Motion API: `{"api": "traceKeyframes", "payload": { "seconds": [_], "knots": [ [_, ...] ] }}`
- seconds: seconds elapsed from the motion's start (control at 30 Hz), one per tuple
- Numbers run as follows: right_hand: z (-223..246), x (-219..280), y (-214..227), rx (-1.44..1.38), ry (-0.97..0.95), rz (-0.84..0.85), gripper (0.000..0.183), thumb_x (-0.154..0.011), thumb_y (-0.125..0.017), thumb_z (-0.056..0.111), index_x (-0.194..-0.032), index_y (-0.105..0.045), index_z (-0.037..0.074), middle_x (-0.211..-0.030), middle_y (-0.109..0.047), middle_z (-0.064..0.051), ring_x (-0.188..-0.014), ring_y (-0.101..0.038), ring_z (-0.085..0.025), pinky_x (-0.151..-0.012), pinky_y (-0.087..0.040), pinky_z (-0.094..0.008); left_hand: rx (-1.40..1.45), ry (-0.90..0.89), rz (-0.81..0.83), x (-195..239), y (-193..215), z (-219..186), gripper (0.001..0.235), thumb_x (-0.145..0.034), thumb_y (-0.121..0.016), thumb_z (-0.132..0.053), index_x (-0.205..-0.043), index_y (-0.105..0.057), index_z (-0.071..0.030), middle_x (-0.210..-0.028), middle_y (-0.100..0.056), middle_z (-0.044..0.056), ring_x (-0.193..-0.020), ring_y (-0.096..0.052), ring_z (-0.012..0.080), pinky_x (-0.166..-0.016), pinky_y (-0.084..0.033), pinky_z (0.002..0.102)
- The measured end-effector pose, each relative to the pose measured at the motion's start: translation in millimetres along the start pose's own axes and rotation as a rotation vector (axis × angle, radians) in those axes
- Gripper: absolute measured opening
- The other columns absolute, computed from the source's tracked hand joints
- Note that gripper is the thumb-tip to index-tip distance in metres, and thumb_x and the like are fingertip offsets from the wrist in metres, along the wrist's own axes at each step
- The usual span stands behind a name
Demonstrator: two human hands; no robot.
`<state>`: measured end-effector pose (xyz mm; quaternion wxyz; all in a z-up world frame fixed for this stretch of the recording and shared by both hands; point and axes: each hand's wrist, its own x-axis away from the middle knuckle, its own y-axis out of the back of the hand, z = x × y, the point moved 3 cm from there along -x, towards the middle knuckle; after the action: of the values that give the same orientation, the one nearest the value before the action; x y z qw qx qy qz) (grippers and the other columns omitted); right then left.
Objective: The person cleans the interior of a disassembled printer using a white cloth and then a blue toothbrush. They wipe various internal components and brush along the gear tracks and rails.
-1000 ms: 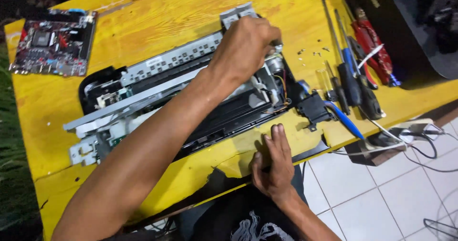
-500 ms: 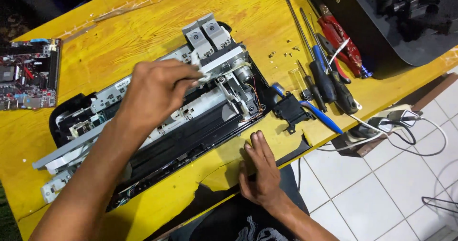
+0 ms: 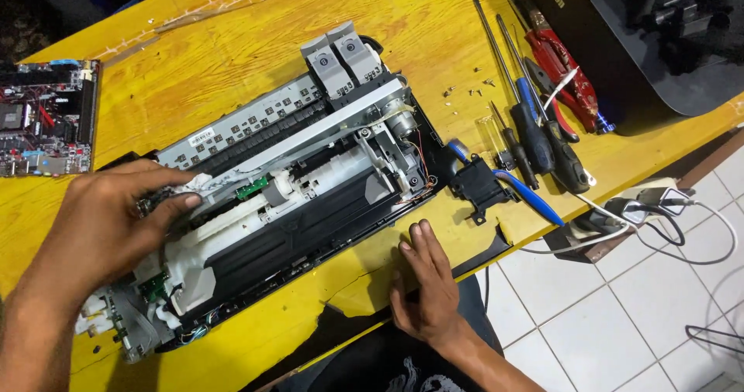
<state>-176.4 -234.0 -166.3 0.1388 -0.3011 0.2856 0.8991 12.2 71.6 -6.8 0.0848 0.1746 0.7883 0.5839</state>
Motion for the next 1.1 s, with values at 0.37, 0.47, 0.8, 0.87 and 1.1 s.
{"api": "traceKeyframes", "payload": {
  "seconds": [0.37,0.47,0.8,0.87,1.1],
  "knots": [
    [0,-2,-2,0.023,0.074,-0.024,0.052,-0.097,-0.061,-0.004,-0.146,-0.045,-0.006,-0.157,-0.042,-0.027,-0.152,-0.039,-0.04,-0.124,-0.048,-0.048,0.081,0.007,0.161,-49,-21,-90,0.029,-0.104,-0.059,-0.028,-0.121,-0.069,-0.007,-0.091,-0.074,0.016,-0.056,-0.063,0.0217,-0.059,-0.062,0.04],
    [0,-3,-2,0.014,0.069,-0.029,0.051,-0.097,-0.061,-0.006,-0.145,-0.045,-0.005,-0.156,-0.042,-0.027,-0.152,-0.039,-0.04,-0.123,-0.05,-0.046,0.053,-0.132,0.104,-44,-23,-79,0.029,-0.107,-0.052,-0.024,-0.118,-0.07,-0.004,-0.099,-0.072,0.015,-0.091,-0.069,0.0298,-0.088,-0.057,0.047],
    [5,-7,-2,-0.023,0.025,-0.012,0.048,-0.096,-0.059,-0.003,-0.142,-0.047,-0.007,-0.154,-0.041,-0.031,-0.153,-0.036,-0.042,-0.119,-0.054,-0.048,0.026,0.155,0.034,9,-3,5,0.029,-0.092,-0.07,-0.028,-0.116,-0.079,-0.015,-0.12,-0.076,0.012,-0.115,-0.069,0.0318,-0.102,-0.048,0.045],
    [2,-4,-4,0.009,0.035,-0.021,0.05,-0.095,-0.061,-0.003,-0.143,-0.046,-0.006,-0.155,-0.041,-0.03,-0.153,-0.037,-0.042,-0.122,-0.05,-0.048,0.02,0.188,0.064,13,-2,12,0.031,-0.093,-0.068,-0.028,-0.12,-0.077,-0.015,-0.123,-0.075,0.012,-0.117,-0.067,0.0328,-0.104,-0.048,0.048],
    [-3,0,-3,0.132,0.056,-0.031,0.05,-0.094,-0.061,0.007,-0.14,-0.049,-0.007,-0.151,-0.047,-0.031,-0.148,-0.044,-0.045,-0.125,-0.043,-0.054,0.083,0.34,0.207,17,-1,27,0.036,-0.095,-0.063,-0.032,-0.127,-0.071,-0.018,-0.131,-0.071,0.01,-0.117,-0.066,0.0308,-0.104,-0.051,0.051]
  ]
}}
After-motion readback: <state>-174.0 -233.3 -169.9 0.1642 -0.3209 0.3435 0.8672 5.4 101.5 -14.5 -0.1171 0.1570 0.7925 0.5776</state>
